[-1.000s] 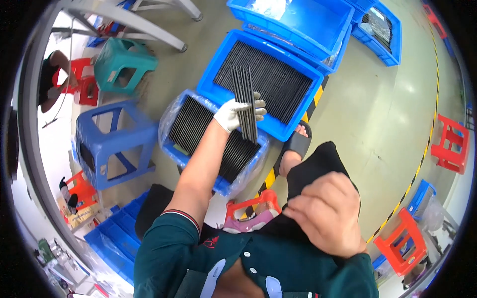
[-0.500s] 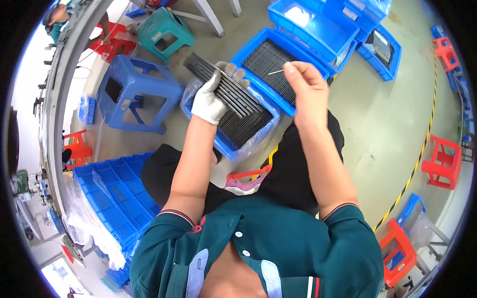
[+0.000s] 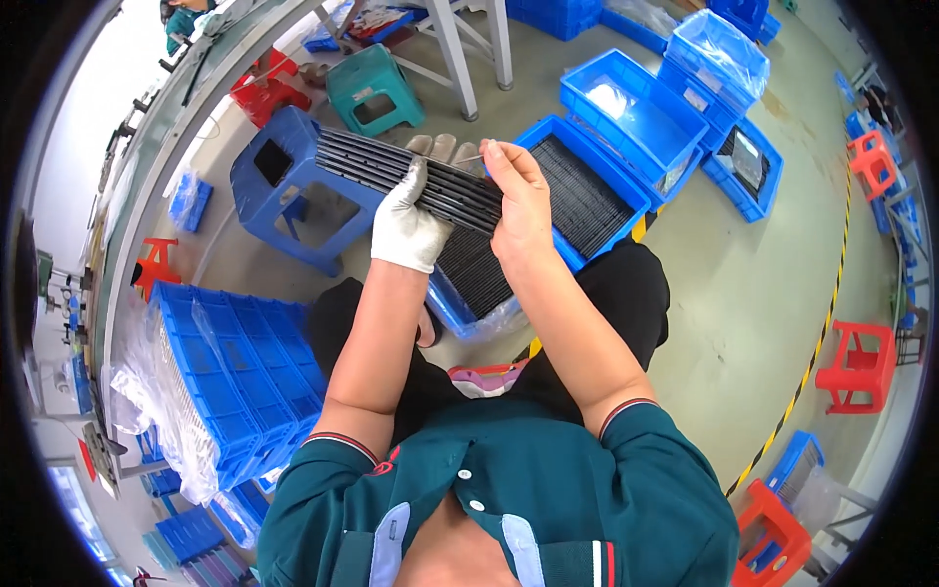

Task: Organizing and placing thin metal rods into structured plastic trays within blue crates on a factory floor.

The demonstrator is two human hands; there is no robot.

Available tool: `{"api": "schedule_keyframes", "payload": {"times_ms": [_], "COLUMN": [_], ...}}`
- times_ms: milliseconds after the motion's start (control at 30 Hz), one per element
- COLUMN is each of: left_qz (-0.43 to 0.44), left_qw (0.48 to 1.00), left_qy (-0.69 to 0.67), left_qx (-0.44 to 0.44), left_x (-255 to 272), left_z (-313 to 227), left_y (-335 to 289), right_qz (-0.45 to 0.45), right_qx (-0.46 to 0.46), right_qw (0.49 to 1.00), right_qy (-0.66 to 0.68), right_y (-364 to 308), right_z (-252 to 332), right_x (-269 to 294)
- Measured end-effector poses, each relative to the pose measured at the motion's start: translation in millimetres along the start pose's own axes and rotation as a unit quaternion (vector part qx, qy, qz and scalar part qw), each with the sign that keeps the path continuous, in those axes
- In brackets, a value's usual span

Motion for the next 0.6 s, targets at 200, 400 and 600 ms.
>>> {"api": "schedule_keyframes", "payload": {"times_ms": [200,400,600], "left_qz": [0.067,0.03,-0.17], "left_qw": [0.997,0.999,0.985], "left_qy": [-0.028,-0.018,-0.015], "left_qx": [0.005,0.004,0.026], "left_x": [5,50,98], "left_z": [-51,-76,-69], "left_y": [23,42,30], "right_qz": [0.085,0.17,0.198], "right_qx": [0.082,0.032,-0.028], "right_qw": [0.982,0.934,0.915], "right_qy": [-0.149,-0.312,-0.352], "right_y": [31,46,41], "right_z": [28,13,-19], "right_x": [-17,-23,-21]}}
Point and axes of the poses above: each hand's wrist, its own y-axis towards the middle knuckle, its own x-axis out of the back of the hand, z = x × y, the point moved 7 cm from there along y, towards the middle knuckle, and after that the axes turned 1 degree about x, right-handed, at the moved point
